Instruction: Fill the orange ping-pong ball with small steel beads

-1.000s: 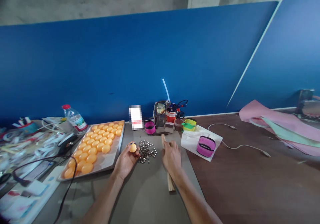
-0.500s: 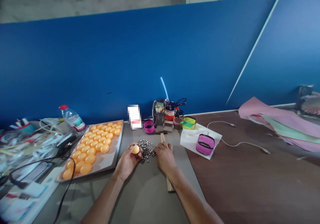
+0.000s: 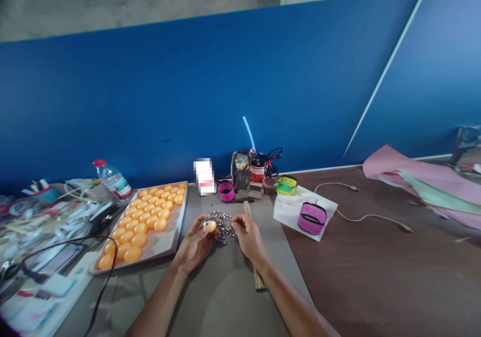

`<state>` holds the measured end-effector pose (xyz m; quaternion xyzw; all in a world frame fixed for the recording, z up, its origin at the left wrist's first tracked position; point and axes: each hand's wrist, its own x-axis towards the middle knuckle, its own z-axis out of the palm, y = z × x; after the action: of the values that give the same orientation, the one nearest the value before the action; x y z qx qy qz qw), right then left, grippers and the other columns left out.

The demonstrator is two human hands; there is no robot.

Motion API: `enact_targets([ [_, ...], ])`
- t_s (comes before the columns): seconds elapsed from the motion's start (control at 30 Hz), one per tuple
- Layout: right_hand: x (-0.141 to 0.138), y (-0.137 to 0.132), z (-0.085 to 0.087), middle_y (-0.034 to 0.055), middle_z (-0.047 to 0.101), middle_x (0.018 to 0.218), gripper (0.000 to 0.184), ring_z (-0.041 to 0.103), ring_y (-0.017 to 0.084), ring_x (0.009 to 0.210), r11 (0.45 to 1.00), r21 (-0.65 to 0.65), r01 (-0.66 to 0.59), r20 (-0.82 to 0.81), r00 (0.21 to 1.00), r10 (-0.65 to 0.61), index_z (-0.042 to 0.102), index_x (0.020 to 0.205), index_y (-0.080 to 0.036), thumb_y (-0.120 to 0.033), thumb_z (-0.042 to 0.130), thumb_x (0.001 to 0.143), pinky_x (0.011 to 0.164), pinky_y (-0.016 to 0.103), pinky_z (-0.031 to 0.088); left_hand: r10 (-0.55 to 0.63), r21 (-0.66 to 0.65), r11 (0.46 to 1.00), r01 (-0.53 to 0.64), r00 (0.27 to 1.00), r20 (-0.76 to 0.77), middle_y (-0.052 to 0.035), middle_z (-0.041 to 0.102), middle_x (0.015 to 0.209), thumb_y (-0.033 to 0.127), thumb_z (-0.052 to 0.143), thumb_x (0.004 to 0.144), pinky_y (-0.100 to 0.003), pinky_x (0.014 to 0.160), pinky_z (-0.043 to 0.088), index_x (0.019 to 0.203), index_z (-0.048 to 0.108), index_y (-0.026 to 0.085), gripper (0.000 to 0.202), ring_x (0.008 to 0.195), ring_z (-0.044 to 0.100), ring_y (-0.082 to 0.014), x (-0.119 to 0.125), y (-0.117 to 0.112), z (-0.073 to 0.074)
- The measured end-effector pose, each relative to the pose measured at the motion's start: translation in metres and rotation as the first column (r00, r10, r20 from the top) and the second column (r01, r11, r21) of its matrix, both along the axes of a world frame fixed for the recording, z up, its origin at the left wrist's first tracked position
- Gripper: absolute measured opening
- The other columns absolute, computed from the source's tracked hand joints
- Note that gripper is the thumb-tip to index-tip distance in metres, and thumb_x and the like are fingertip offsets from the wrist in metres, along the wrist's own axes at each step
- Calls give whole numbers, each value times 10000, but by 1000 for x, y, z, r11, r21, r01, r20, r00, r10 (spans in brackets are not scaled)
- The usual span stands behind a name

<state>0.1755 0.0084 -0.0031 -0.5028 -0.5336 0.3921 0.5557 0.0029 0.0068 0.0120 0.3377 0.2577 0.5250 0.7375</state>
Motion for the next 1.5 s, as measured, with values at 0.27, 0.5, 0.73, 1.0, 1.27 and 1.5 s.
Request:
enact_targets([
  [0.27, -12, -7, 5, -54, 477, 486, 262, 406, 80, 454, 955, -128, -266, -453, 873, 182, 576, 696, -171, -417, 665, 695, 494, 228, 306, -25, 50, 998, 28, 997, -67, -31, 644, 988, 199, 705, 727, -262, 730, 473, 1020, 550, 209, 332, 754, 614, -116, 2, 1, -4],
  [0.5, -17, -13, 10, -40, 578, 591, 218, 492, 103, 503, 941, -148, -304, -479, 855, 200, 589, 754, -187, -326, 699, 628, 580, 260, 398, -34, 135, 989, 55, 987, -157, -64, 613, 987, 252, 691, 737, -325, 739, 485, 1028, 551, 194, 328, 818, 600, -173, 5, 1, -13],
  [0.73, -18, -11, 7, -37, 537, 600, 116, 461, 108, 558, 962, -140, -237, -354, 919, 175, 575, 688, -189, -290, 629, 669, 586, 249, 365, 36, 158, 987, 13, 952, -303, -56, 605, 991, 277, 680, 744, -333, 819, 467, 1051, 553, 201, 341, 875, 581, -175, 5, 2, -18],
  [1.0, -17, -11, 2, -32, 498, 596, 123, 440, 121, 585, 960, -172, -221, -218, 959, 181, 585, 698, -201, -324, 596, 697, 596, 254, 352, 71, 171, 985, 2, 905, -419, -56, 613, 983, 303, 707, 716, -299, 814, 457, 1050, 567, 194, 378, 882, 575, -170, 7, 1, -18],
  [1.27, -15, -11, -3, -28, 523, 604, 111, 474, 118, 580, 956, -175, -235, -205, 958, 198, 576, 715, -199, -310, 573, 726, 590, 251, 364, 121, 197, 980, -22, 856, -503, -81, 647, 970, 390, 723, 678, -339, 831, 458, 1033, 605, 185, 427, 877, 598, -205, 5, 1, -18],
  [1.5, -15, -10, -5, -34, 528, 567, 99, 478, 128, 566, 948, -201, -248, -232, 952, 200, 574, 712, -216, -311, 571, 739, 579, 261, 346, 156, 245, 969, -29, 841, -518, -80, 642, 991, 388, 706, 697, -337, 837, 457, 1035, 610, 179, 409, 894, 592, -206, 4, 2, -20],
])
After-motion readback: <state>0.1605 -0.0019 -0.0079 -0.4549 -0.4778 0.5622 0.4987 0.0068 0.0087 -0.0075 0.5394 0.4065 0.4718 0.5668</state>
